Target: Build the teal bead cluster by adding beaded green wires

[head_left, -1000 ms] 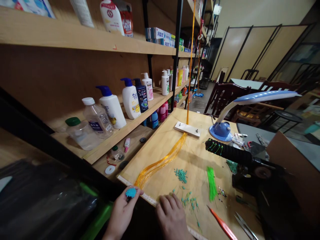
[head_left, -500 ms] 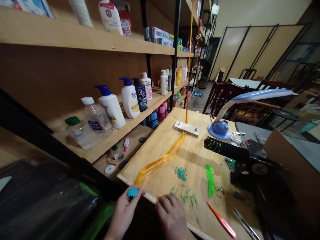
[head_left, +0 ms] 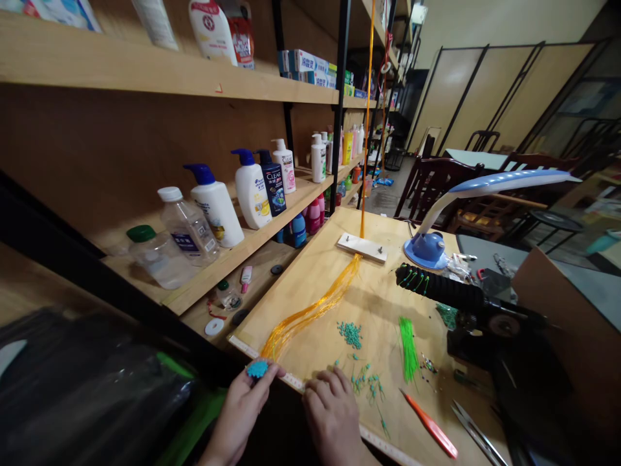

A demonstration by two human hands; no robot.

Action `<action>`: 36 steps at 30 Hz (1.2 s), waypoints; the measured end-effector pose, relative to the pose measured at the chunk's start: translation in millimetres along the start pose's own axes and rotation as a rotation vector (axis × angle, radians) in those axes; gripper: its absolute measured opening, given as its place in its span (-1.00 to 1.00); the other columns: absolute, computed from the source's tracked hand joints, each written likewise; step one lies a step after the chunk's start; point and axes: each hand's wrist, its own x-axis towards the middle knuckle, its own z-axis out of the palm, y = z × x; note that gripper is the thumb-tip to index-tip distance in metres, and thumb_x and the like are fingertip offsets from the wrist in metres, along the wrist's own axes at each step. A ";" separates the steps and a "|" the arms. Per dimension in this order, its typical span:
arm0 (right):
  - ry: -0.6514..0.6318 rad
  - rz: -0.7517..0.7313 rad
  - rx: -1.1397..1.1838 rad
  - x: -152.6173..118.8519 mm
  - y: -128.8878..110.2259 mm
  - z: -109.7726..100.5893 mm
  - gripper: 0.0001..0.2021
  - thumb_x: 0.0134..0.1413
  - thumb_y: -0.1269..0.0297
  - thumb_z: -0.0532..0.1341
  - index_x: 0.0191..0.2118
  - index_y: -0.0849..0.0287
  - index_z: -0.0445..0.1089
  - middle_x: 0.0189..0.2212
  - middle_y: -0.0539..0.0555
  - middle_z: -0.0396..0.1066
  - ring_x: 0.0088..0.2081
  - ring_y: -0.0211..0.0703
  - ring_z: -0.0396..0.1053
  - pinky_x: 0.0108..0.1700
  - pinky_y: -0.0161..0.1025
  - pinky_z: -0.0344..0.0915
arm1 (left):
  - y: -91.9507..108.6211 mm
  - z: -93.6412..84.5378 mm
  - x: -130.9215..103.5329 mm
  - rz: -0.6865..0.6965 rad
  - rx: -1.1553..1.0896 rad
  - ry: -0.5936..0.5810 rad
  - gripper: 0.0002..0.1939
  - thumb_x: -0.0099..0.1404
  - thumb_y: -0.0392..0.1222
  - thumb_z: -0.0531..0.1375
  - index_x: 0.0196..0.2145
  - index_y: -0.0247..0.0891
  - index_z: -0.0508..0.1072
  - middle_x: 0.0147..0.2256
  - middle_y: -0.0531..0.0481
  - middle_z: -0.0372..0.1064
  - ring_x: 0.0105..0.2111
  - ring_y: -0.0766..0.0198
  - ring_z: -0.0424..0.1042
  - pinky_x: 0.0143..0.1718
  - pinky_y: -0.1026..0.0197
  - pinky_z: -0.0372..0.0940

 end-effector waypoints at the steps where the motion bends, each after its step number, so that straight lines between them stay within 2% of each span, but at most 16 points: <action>1: -0.003 0.006 -0.003 0.5 -0.5 0.3 -0.81 0.36 0.39 0.07 -0.17 0.05 0.43 -0.27 -0.04 0.57 -0.15 -0.11 0.42 0.18 -0.06 0.10 | -0.7 0.1 0.1 -0.040 -0.033 -0.027 -0.43 -0.10 0.28 0.41 -0.42 -0.35 0.58 -0.69 0.28 -0.04 -0.68 0.49 -0.07 -0.67 0.41 -0.12; 3: -0.009 0.006 -0.023 0.8 -1.1 1.3 -0.81 0.36 0.40 0.07 -0.17 0.07 0.43 -0.26 -0.01 0.57 -0.15 -0.11 0.41 0.15 -0.06 0.11 | -2.2 -0.2 0.5 -0.088 -0.086 -0.075 -0.42 -0.10 0.27 0.42 -0.40 -0.37 0.58 -0.67 0.30 -0.09 -0.66 0.52 -0.15 -0.66 0.43 -0.22; 7: 0.011 -0.047 -0.072 0.1 -1.1 4.9 -0.75 0.37 0.42 0.00 -0.16 0.13 0.43 -0.24 0.04 0.55 -0.14 -0.09 0.39 0.13 -0.06 0.10 | -5.6 -2.0 1.6 -0.112 -0.135 -0.034 -0.42 -0.15 0.22 0.46 -0.37 -0.37 0.60 -0.58 0.17 0.18 -0.62 0.52 -0.05 -0.63 0.45 -0.14; 9: 0.023 -0.071 -0.085 0.2 -0.7 5.9 -0.70 0.40 0.41 -0.05 -0.17 0.16 0.44 -0.25 0.07 0.54 -0.15 -0.07 0.37 0.13 -0.07 0.09 | -7.5 -3.3 2.3 -0.119 -0.139 -0.027 -0.42 -0.15 0.23 0.46 -0.37 -0.36 0.60 -0.56 0.13 0.23 -0.61 0.51 -0.03 -0.62 0.44 -0.12; 14: -0.012 -0.108 -0.089 0.8 -0.2 2.3 -0.64 0.43 0.38 -0.10 -0.18 0.20 0.44 -0.25 0.08 0.53 -0.15 -0.07 0.36 0.15 -0.07 0.04 | -8.9 -5.2 1.9 -0.104 -0.123 -0.050 -0.41 -0.11 0.27 0.43 -0.39 -0.38 0.61 -0.62 0.22 0.04 -0.61 0.50 -0.09 -0.62 0.42 -0.19; 19: -0.030 -0.122 -0.086 -1.5 -0.2 -2.2 -0.64 0.44 0.39 -0.10 -0.15 0.18 0.45 -0.24 0.05 0.54 -0.18 -0.09 0.37 0.17 -0.04 0.02 | -4.6 -4.4 -0.7 -0.071 -0.109 -0.066 -0.40 -0.09 0.29 0.41 -0.40 -0.37 0.59 -0.61 0.21 0.06 -0.62 0.51 -0.13 -0.62 0.39 -0.23; 23: -0.001 -0.120 -0.083 -1.4 -0.8 -3.3 -0.66 0.44 0.39 -0.08 -0.14 0.16 0.46 -0.23 0.03 0.56 -0.17 -0.09 0.38 0.19 -0.04 0.00 | -2.8 -5.6 -0.6 -0.059 -0.096 -0.086 -0.42 -0.05 0.29 0.39 -0.43 -0.37 0.58 -0.64 0.25 -0.03 -0.63 0.51 -0.16 -0.63 0.39 -0.25; 29: 0.005 -0.123 -0.076 -0.6 -2.4 -4.5 -0.71 0.38 0.44 -0.03 -0.14 0.12 0.45 -0.23 0.03 0.56 -0.17 -0.09 0.39 0.18 -0.04 0.02 | -3.9 -7.1 -1.9 -0.060 -0.117 -0.067 -0.46 -0.07 0.25 0.42 -0.42 -0.35 0.60 -0.60 0.17 0.13 -0.63 0.52 -0.09 -0.64 0.41 -0.18; 34: -0.016 -0.089 -0.058 0.5 -4.7 -3.5 -0.75 0.32 0.49 0.01 -0.13 0.15 0.41 -0.22 0.07 0.55 -0.15 -0.05 0.38 0.13 -0.03 0.06 | -6.0 -6.5 -3.5 -0.075 -0.152 -0.063 -0.52 -0.07 0.17 0.45 -0.42 -0.35 0.60 -0.65 0.22 0.05 -0.66 0.52 -0.09 -0.66 0.43 -0.18; 36: -0.024 -0.053 -0.002 5.0 -4.6 -7.9 -0.79 0.31 0.48 0.03 -0.16 0.14 0.39 -0.23 0.08 0.54 -0.16 -0.04 0.38 0.06 -0.05 0.12 | -7.2 -5.4 -4.1 -0.110 -0.178 -0.068 -0.49 -0.10 0.19 0.46 -0.40 -0.35 0.60 -0.62 0.18 0.17 -0.66 0.53 -0.08 -0.66 0.45 -0.17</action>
